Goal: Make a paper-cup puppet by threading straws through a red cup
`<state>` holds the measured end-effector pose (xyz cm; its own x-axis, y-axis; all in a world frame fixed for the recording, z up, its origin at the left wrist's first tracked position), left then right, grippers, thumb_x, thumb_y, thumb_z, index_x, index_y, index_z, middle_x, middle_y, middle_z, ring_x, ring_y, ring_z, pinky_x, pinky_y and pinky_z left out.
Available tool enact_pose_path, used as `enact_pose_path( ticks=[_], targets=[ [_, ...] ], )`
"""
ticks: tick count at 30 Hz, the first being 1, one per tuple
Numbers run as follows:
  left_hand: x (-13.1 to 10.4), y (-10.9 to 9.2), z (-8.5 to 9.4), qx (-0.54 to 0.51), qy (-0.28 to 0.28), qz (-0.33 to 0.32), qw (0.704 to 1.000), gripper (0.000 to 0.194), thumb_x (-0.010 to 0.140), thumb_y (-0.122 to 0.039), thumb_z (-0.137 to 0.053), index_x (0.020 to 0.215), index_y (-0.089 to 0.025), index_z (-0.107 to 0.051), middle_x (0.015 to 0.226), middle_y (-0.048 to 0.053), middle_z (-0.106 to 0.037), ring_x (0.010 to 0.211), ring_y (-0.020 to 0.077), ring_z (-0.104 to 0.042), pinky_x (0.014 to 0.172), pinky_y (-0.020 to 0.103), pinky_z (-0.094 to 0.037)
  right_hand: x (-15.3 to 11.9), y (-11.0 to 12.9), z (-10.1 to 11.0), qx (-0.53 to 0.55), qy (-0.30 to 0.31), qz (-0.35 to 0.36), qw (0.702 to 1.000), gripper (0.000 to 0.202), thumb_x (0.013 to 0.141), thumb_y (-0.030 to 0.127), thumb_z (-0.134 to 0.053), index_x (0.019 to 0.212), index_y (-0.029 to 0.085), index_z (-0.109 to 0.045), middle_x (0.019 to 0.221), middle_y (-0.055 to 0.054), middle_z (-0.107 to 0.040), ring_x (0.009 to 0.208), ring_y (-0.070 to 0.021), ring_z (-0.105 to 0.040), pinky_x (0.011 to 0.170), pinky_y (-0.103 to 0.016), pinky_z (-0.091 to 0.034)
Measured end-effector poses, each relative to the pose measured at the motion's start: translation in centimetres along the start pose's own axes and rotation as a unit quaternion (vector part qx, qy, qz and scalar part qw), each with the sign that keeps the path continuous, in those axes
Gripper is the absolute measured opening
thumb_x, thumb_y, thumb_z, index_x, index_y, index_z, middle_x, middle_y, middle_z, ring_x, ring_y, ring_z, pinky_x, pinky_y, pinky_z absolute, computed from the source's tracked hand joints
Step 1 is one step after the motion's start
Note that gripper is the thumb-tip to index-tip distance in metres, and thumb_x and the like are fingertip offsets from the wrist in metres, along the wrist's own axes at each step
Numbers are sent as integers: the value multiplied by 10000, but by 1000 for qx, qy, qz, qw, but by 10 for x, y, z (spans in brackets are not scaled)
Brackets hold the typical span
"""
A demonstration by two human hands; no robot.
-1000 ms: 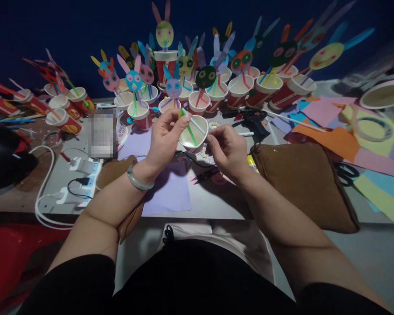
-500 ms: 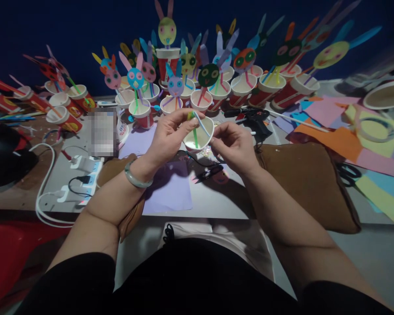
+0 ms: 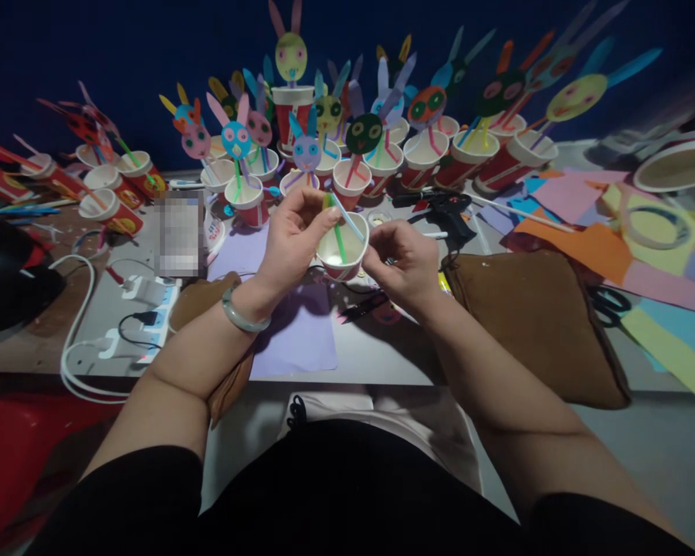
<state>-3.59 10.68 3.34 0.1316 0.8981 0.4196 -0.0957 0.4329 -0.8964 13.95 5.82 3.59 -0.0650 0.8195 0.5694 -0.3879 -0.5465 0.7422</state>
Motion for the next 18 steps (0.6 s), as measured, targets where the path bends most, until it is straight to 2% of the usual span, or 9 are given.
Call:
enact_pose_path(
  ticks=[7, 12, 15, 18],
  targets=[
    [3, -5, 1, 4, 31, -1, 1000, 361, 912, -630, -693, 1029, -291, -642, 1005, 16, -718, 1047, 210, -716, 897, 386, -589, -2, -4, -5, -17, 0, -1, 1000, 139, 864, 334, -674, 859, 250, -563, 697, 18, -631, 541, -118, -515, 521, -284, -447],
    [2, -5, -3, -30, 71, 22, 997, 361, 891, -611, -727, 1005, -274, -659, 976, 7, -730, 967, 192, -728, 869, 366, -594, -2, -1, -2, -32, 19, 40, 999, 30, 848, 234, -629, 873, 241, -614, 732, 2, -651, 574, -137, -535, 575, -306, -467],
    [-2, -3, -9, -46, 106, 40, 992, 390, 872, -621, -742, 993, -259, -661, 960, 8, -737, 926, 178, -720, 856, 343, -593, 1, 1, 1, -61, 42, 69, 995, 61, 820, 201, -607, 823, 247, -648, 758, -22, -677, 654, -169, -593, 659, -340, -513],
    [-5, 1, -11, -51, 91, 61, 993, 381, 901, -619, -710, 1010, -260, -644, 974, 11, -734, 908, 162, -711, 835, 313, -588, 3, -1, 4, -56, 34, 53, 996, 65, 809, 218, -615, 820, 248, -671, 773, -27, -698, 655, -172, -600, 654, -343, -518]
  ],
)
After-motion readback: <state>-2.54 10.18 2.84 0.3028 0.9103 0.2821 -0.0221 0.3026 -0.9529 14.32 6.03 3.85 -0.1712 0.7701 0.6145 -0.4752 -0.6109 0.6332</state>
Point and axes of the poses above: each hand's wrist, its own x-axis towards the middle knuckle, its own z-axis out of the back of the hand, y = z × x, the point moved 4 cm from there along x, towards the middle knuckle
